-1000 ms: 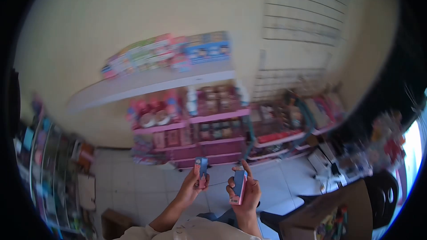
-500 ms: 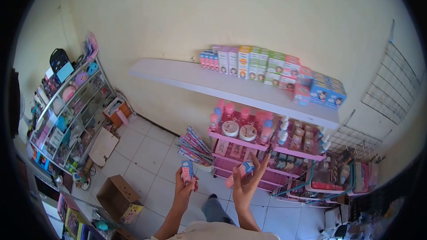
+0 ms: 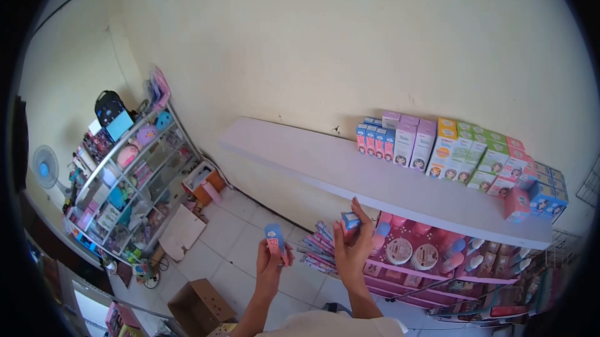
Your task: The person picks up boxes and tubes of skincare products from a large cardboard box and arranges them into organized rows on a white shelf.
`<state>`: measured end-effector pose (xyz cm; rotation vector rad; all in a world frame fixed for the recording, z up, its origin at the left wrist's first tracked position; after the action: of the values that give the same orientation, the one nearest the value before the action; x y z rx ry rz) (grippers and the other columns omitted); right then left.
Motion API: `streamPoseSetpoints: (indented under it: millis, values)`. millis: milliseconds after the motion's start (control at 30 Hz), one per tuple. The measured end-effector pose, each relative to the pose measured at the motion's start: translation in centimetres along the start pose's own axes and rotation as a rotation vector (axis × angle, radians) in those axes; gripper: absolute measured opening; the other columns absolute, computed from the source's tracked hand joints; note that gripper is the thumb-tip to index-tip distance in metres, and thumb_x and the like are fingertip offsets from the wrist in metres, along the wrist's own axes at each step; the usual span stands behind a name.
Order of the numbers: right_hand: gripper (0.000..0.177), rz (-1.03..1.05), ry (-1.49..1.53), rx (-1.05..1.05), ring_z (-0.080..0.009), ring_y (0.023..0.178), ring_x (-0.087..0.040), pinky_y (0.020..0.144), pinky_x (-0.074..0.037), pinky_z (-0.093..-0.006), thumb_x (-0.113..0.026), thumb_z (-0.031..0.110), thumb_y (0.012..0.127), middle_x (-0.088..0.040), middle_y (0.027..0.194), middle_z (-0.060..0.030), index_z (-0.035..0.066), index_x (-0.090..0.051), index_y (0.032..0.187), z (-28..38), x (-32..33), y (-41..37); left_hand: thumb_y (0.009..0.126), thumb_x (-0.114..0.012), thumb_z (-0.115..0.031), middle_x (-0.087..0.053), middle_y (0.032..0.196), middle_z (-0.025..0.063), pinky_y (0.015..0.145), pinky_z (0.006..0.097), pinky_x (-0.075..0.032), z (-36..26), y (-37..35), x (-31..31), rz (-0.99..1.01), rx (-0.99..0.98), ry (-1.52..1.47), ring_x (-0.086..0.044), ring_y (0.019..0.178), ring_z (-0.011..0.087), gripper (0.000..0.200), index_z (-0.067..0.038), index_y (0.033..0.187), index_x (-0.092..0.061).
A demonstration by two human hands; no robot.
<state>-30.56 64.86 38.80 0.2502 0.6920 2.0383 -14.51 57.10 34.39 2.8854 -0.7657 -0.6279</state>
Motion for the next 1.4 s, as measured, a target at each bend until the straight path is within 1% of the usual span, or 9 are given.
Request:
streamPoseSetpoints:
  millis: [67, 133, 167, 300, 533, 600, 1067, 1267, 1400]
  values:
    - [0.041, 0.015, 0.027, -0.066, -0.0144, 0.089, -0.046, 0.076, -0.040, -0.0236, -0.056, -0.002, 0.074, -0.037, 0.120, -0.0159, -0.001, -0.041, 0.111, -0.8, -1.2, 1.5, 0.084, -0.046, -0.019, -0.050, 0.089, 0.0104, 0.063, 0.0255, -0.040, -0.1, 2.7, 0.0, 0.028, -0.047, 0.043, -0.049, 0.070, 0.0131, 0.028, -0.001, 0.103, -0.035]
    - [0.041, -0.095, -0.346, 0.239, -0.0127, 0.087, -0.045, 0.072, -0.040, -0.0210, -0.055, -0.003, 0.073, -0.043, 0.103, -0.0103, 0.001, -0.043, 0.112, 0.1, -1.6, 3.0, 0.083, -0.047, -0.015, -0.051, 0.088, 0.0101, 0.063, 0.0254, -0.041, -0.5, 6.2, -0.5, 0.058, -0.106, 0.072, -0.050, 0.070, 0.0129, 0.027, -0.001, 0.103, -0.035]
    - [0.044, -0.158, -0.239, 0.196, -0.0186, 0.084, -0.045, 0.069, -0.039, -0.0243, -0.062, 0.000, 0.069, -0.041, 0.092, -0.0104, 0.002, -0.047, 0.110, -0.8, -1.5, 3.8, 0.082, -0.048, -0.011, -0.051, 0.088, 0.0094, 0.063, 0.0249, -0.041, -0.9, 7.9, -0.9, 0.109, -0.165, 0.234, -0.051, 0.071, 0.0125, 0.025, 0.000, 0.102, -0.037]
    - [0.047, -0.166, -0.274, 0.112, -0.0121, 0.076, -0.042, 0.066, -0.037, -0.0210, -0.061, -0.004, 0.067, -0.038, 0.086, -0.0056, 0.000, -0.046, 0.111, -2.7, -2.2, 7.5, 0.077, -0.050, 0.000, -0.053, 0.089, 0.0085, 0.065, 0.0239, -0.043, -1.6, 14.6, -4.9, 0.296, -0.390, 0.487, -0.053, 0.076, 0.0119, 0.023, 0.001, 0.098, -0.043]
    - [0.043, -0.275, -0.193, 0.121, -0.0132, 0.080, -0.048, 0.069, -0.040, -0.0225, -0.062, -0.006, 0.067, -0.045, 0.087, -0.0079, -0.003, -0.039, 0.103, -6.7, -5.0, 9.9, 0.068, -0.064, -0.005, -0.057, 0.087, 0.0099, 0.067, 0.0277, -0.047, 1.7, 25.8, -10.0, 0.457, -0.194, 0.252, -0.058, 0.080, 0.0155, 0.031, 0.001, 0.094, -0.049]
    - [0.038, -0.338, -0.249, 0.130, -0.0140, 0.077, -0.050, 0.069, -0.040, -0.0230, -0.063, -0.004, 0.067, -0.046, 0.085, -0.0092, -0.002, -0.039, 0.097, -7.0, -5.5, 10.4, 0.065, -0.064, 0.000, -0.059, 0.080, 0.0074, 0.069, 0.0260, -0.047, 1.7, 27.5, -10.9, 0.514, -0.284, 0.538, -0.057, 0.078, 0.0132, 0.026, 0.000, 0.088, -0.053]
    - [0.033, -0.646, -0.770, 0.085, -0.0170, 0.066, -0.051, 0.052, -0.040, -0.0237, -0.069, 0.007, 0.063, -0.052, 0.081, -0.0105, 0.000, -0.048, 0.087, -7.4, -8.8, 12.9, 0.068, -0.062, 0.000, -0.061, 0.077, 0.0153, 0.059, 0.0266, -0.049, 4.7, 32.6, -14.2, 0.943, -0.326, 0.510, -0.062, 0.069, 0.0206, 0.026, 0.005, 0.091, -0.052]
    - [0.036, -0.618, -0.828, -0.039, -0.0260, 0.077, -0.048, 0.060, -0.041, -0.0325, -0.063, 0.007, 0.068, -0.047, 0.085, -0.0145, -0.002, -0.042, 0.096, -9.5, -8.7, 11.9, 0.071, -0.058, 0.000, -0.059, 0.068, 0.0161, 0.057, 0.0295, -0.047, 4.8, 32.0, -14.0, 0.989, -0.371, 0.488, -0.061, 0.067, 0.0256, 0.029, 0.001, 0.097, -0.046]
    - [0.032, -0.628, -0.950, 0.021, -0.0209, 0.067, -0.054, 0.052, -0.046, -0.0264, -0.065, 0.003, 0.065, -0.050, 0.078, -0.0138, -0.003, -0.043, 0.088, -9.4, -9.2, 11.3, 0.073, -0.056, -0.002, -0.058, 0.067, 0.0169, 0.055, 0.0313, -0.046, 5.8, 31.9, -13.9, 0.966, -0.380, 0.385, -0.060, 0.064, 0.0271, 0.035, -0.003, 0.104, -0.038]
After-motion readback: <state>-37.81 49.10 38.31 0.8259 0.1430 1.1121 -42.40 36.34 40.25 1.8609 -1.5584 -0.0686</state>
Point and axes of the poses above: each hand's wrist, its own y-axis towards the middle knuckle, its own x-axis out of the back of the hand, z = x × y, the point moved 6 cm from there along y, towards the middle knuckle
